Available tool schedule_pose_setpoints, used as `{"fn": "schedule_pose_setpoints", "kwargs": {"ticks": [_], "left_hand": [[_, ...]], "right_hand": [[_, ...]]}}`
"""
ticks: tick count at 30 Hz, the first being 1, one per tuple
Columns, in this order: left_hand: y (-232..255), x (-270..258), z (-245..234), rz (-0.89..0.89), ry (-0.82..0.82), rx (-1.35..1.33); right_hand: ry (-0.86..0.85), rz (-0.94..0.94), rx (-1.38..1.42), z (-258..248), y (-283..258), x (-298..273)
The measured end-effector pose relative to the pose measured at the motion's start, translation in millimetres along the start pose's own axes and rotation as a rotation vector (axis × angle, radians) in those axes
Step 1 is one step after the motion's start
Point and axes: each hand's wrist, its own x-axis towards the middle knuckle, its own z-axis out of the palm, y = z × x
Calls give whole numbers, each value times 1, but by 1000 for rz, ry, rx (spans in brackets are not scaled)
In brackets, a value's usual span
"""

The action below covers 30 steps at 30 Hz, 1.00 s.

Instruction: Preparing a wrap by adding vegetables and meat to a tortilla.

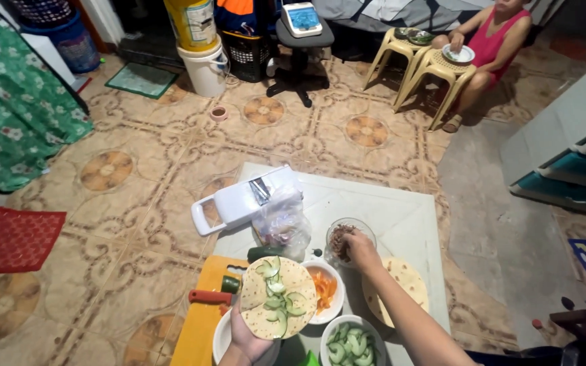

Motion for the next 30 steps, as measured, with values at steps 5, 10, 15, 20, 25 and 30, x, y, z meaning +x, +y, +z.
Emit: {"fn": "schedule_pose_setpoints", "kwargs": {"ticks": [5, 10, 15, 20, 25, 30], "left_hand": [[-7, 45, 14, -66, 64, 37], [-21, 90, 38, -109, -40, 69], [-49, 125, 57, -194, -107, 89], [-84, 159, 61, -283, -158, 140], [-106, 175, 67, -328, -282, 133], [-105, 179, 80, -305, -222, 126]], "right_hand": [[-8, 202, 137, -3, 21, 10], [-30, 444, 378, -19, 45, 9], [-98, 680, 796, -70, 25, 8], [-134, 525, 832, -119, -25, 15], [-76, 525, 485, -138, -60, 20], [-93, 586, 260, -152, -82, 7]]}}
